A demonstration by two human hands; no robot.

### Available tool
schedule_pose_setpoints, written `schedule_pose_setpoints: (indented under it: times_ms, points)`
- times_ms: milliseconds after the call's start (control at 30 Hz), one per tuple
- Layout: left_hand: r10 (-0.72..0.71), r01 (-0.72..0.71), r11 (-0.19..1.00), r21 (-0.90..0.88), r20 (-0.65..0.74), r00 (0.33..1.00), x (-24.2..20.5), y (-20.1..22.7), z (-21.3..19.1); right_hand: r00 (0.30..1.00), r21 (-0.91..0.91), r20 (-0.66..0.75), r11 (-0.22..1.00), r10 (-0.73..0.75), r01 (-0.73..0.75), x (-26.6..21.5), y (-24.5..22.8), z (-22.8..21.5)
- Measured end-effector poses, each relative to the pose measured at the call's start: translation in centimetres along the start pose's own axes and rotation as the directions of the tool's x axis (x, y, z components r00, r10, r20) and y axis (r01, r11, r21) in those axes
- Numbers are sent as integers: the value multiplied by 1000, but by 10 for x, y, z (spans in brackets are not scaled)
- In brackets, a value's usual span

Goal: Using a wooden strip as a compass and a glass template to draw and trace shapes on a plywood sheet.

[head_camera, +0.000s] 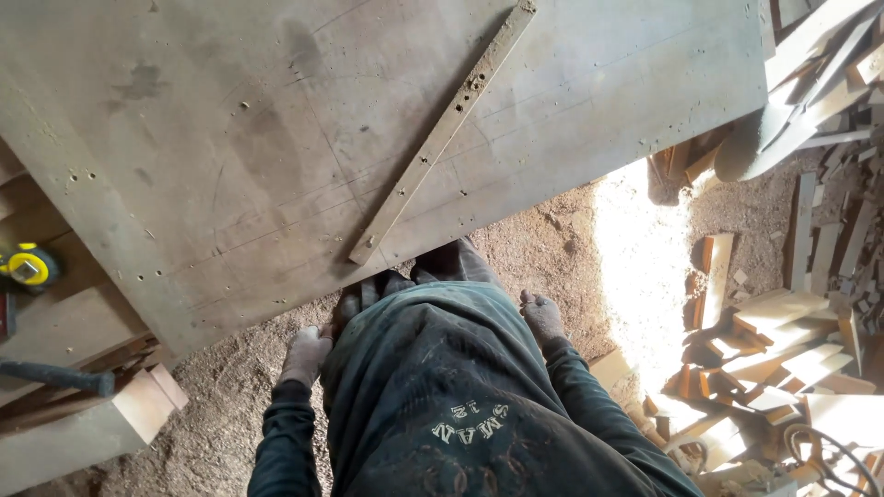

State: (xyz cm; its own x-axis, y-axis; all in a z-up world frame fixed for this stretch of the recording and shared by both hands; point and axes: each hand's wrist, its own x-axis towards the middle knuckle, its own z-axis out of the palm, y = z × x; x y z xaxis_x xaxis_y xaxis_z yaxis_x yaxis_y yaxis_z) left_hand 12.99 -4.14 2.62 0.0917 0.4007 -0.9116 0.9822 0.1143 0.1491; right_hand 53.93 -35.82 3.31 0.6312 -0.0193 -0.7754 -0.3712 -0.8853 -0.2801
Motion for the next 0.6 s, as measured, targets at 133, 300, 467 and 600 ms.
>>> schedule_pose_setpoints:
  times_ms: [133, 300, 467, 600]
  points:
    - [49, -54, 986, -155, -36, 998, -42, 56, -20, 998, -29, 60, 1000, -9, 10, 33, -5, -28]
    - [32, -64, 964, -259, -127, 991, -56, 83, -12, 989, -69, 140, 996, -39, 49, 37, -49, -70]
    - [-106, 11, 955, -296, -306, 946, -96, 131, -30, 975, -89, 210, 991, -75, 95, 55, -79, -105]
    - [-6, -323, 913, -249, -801, 599, -118, 176, -56, 981, -119, 167, 986, -95, 115, 73, -81, -113]
